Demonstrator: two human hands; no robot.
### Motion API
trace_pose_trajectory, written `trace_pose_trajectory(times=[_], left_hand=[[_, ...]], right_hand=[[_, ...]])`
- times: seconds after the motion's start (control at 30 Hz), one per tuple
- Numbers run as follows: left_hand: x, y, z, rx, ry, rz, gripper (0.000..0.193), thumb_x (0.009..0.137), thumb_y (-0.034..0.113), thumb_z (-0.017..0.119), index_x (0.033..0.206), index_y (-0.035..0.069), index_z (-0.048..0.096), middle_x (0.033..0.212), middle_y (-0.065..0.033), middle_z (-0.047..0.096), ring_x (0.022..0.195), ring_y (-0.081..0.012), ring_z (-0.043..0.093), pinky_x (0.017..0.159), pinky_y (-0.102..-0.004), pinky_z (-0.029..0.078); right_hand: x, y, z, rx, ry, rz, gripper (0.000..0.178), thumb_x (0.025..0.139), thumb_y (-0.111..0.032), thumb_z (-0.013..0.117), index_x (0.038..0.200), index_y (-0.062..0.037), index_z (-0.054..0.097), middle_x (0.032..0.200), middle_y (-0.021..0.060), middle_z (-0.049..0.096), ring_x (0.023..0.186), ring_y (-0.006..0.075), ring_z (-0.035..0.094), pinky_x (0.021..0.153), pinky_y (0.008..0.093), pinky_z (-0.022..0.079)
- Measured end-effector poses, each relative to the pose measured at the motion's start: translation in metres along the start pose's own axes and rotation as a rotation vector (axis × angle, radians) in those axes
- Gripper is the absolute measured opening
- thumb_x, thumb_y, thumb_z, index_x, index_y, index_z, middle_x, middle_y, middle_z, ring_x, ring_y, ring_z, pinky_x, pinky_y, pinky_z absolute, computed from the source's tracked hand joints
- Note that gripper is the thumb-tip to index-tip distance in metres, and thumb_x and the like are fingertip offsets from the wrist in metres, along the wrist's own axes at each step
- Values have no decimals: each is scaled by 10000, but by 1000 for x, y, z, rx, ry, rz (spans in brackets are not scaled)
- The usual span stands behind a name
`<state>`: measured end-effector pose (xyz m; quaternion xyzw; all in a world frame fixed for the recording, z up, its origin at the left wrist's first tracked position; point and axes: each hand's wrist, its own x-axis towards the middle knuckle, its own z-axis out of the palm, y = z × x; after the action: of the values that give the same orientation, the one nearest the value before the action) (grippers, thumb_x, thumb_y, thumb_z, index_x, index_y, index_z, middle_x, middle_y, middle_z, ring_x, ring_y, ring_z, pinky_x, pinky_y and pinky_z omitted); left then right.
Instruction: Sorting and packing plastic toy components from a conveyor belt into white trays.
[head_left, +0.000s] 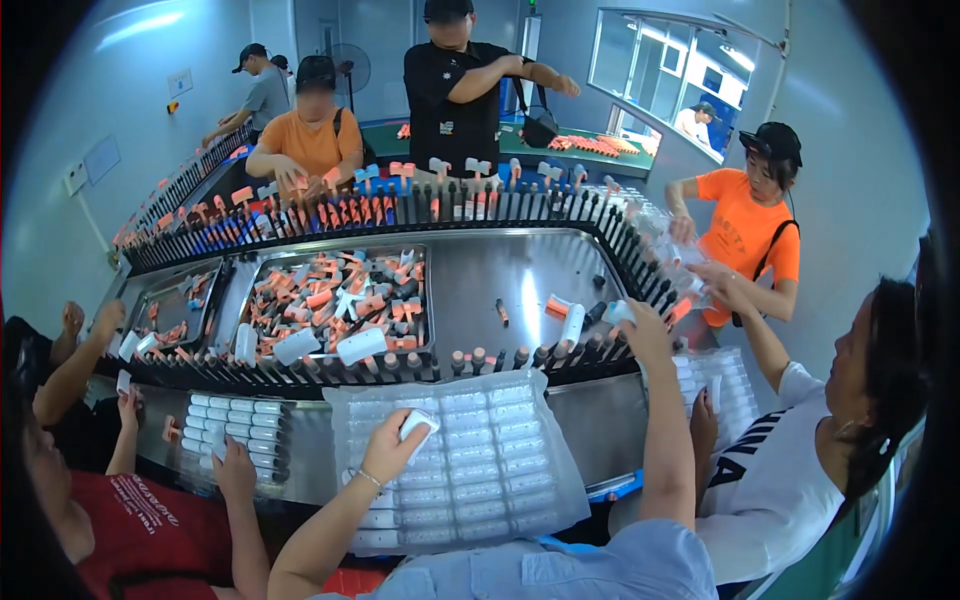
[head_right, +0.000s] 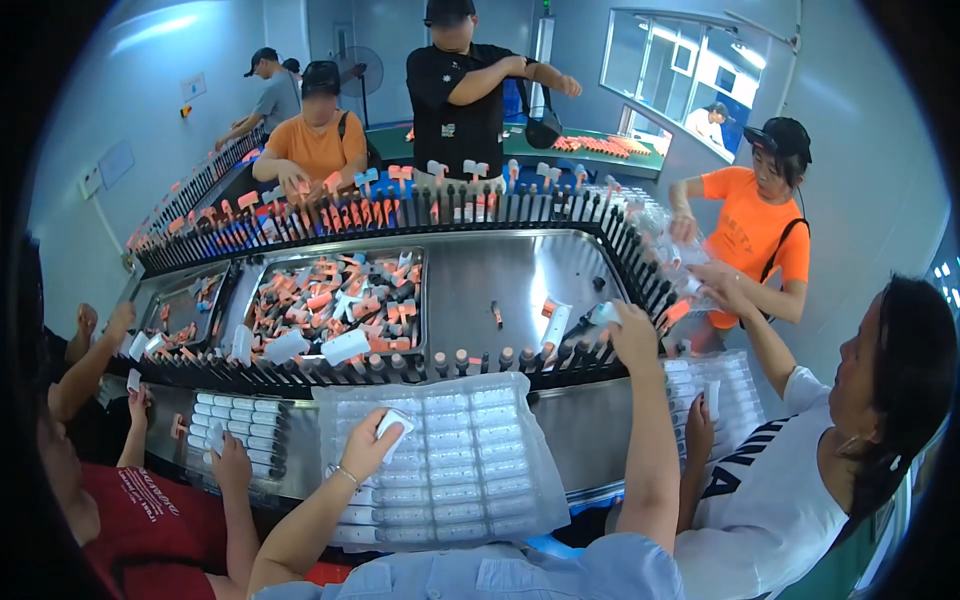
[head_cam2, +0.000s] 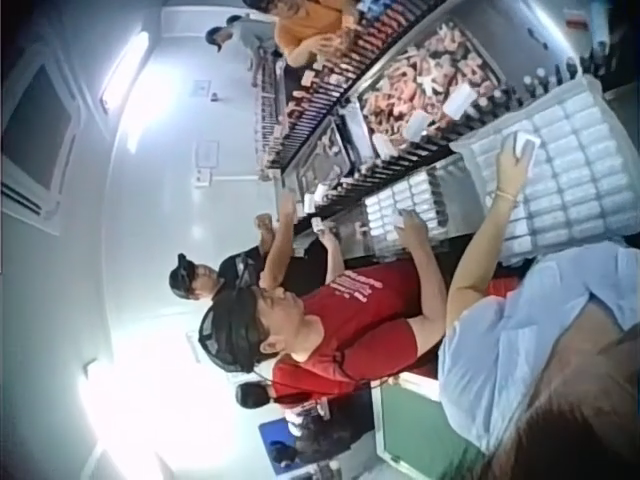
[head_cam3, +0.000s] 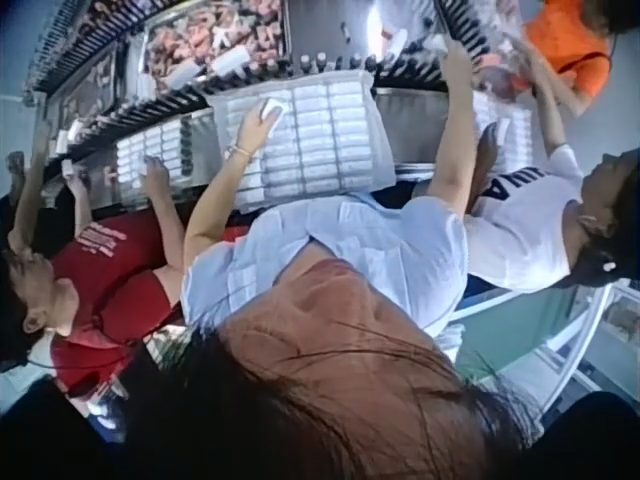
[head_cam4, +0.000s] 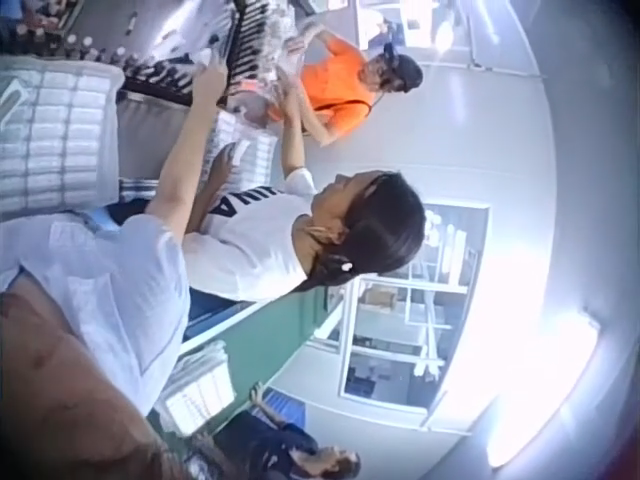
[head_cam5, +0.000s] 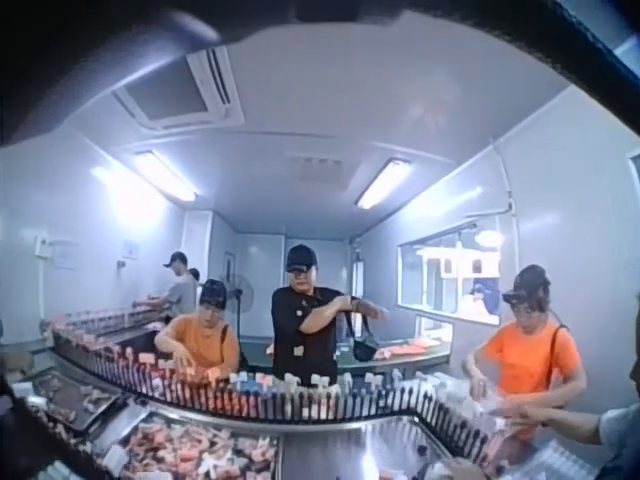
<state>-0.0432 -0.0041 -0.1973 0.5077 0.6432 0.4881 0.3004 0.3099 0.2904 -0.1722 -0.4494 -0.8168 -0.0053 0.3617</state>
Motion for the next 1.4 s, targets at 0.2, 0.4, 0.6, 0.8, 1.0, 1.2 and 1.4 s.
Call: trace_pose_trajectory(times=[0.2,0.4,0.6,0.8,1.0,1.2,1.4], left_hand=[[6,-2,-1,-3,28,-13,304,835,223,627,1039,5,574,859,-76,636,767,-110,574,676,-256,457],[2,1,-6,11,43,-19,324,823,257,639,1027,13,577,821,-79,635,710,-123,581,630,-264,461],[-1,-9,6,171,-39,151,392,760,303,693,1020,36,571,895,-141,635,808,-262,631,695,-327,491],[30,66,51,412,-349,464,352,740,287,677,999,76,565,956,-117,598,886,-297,588,766,-367,475],[133,55,160,619,-455,733,375,703,220,668,976,-4,542,1082,-157,532,1038,-303,514,857,-387,448],[186,13,162,608,-612,465,479,659,227,708,1068,37,544,1027,-164,598,932,-333,582,844,-395,461],[186,2,118,429,-685,362,389,659,319,681,896,14,636,868,-190,635,841,-333,605,772,-387,477]], right_hand=[[25,-50,39,-137,-223,167,453,784,-197,583,1214,-80,499,1020,191,584,924,361,565,780,442,456],[21,-28,18,-148,343,155,450,764,-208,624,1185,-83,525,1109,223,530,992,372,531,877,424,410],[28,26,42,-252,-251,319,187,757,-129,500,901,-11,519,742,210,620,712,394,613,674,477,478],[32,-48,32,-328,-415,103,338,683,-169,648,933,-25,471,776,210,624,775,376,620,666,463,492],[44,-75,47,-173,-509,5,426,665,-241,670,1000,-50,489,805,247,613,798,426,593,704,489,470],[33,-128,53,-111,-514,-8,389,721,-247,616,1019,-34,484,811,275,601,768,447,583,703,507,461],[27,-172,59,-166,-423,-160,263,710,-170,607,912,-40,498,639,216,592,632,405,607,563,496,491]])
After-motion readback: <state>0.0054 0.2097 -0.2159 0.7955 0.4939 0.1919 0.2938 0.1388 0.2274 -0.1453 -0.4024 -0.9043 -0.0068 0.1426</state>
